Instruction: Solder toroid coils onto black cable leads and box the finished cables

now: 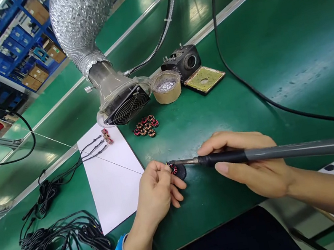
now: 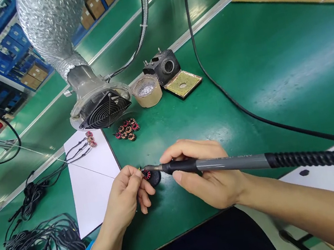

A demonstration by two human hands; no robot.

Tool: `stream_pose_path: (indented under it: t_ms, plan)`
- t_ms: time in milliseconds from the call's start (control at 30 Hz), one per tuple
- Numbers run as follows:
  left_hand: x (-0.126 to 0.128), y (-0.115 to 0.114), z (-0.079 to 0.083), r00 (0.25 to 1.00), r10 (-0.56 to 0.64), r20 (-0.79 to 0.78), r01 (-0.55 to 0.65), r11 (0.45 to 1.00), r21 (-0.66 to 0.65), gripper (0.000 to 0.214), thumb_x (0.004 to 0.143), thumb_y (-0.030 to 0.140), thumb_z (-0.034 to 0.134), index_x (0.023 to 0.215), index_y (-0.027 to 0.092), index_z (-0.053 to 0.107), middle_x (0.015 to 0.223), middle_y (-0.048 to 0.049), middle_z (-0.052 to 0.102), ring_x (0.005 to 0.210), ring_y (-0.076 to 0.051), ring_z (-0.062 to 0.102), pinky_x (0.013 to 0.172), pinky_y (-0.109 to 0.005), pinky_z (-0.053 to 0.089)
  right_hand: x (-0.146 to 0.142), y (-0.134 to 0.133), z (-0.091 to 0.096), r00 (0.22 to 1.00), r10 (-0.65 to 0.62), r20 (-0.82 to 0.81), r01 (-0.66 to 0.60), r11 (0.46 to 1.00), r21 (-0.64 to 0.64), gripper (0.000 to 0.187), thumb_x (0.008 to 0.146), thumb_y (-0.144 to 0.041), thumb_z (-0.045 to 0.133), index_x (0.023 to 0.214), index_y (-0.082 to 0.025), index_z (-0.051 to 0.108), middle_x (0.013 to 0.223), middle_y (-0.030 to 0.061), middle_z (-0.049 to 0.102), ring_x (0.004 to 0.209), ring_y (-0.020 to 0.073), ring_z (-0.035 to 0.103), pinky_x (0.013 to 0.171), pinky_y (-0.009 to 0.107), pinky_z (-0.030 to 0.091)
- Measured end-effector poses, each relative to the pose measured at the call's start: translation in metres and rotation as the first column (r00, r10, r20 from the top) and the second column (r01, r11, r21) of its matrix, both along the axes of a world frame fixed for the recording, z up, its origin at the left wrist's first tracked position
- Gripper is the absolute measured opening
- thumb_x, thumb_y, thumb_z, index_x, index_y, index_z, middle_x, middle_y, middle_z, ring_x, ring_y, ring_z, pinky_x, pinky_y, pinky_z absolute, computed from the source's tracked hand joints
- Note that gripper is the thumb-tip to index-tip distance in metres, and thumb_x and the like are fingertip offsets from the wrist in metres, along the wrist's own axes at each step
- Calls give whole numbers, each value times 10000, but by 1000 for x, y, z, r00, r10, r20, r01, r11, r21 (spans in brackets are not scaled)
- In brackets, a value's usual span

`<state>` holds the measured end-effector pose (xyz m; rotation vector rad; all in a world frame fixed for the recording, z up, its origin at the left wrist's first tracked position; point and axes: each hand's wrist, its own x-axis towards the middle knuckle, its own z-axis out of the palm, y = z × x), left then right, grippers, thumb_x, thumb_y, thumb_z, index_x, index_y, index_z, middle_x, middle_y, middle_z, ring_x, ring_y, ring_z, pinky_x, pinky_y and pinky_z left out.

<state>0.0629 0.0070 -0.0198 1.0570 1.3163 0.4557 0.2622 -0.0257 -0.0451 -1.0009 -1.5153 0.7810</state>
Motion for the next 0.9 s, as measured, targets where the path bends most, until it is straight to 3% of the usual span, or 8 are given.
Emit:
stream_pose_path:
  t_ms: [900]
  plan:
    - [4, -2, 0, 999, -3, -47, 4, 1000, 20, 298, 864, 466, 536, 818, 205, 400, 594, 33, 646, 364, -74, 516, 304, -141, 387, 6, -2, 4, 999, 46, 6, -46, 997, 61, 211, 802, -121, 533, 988, -194, 601, 679, -6, 539, 560, 134, 484, 527, 281, 388]
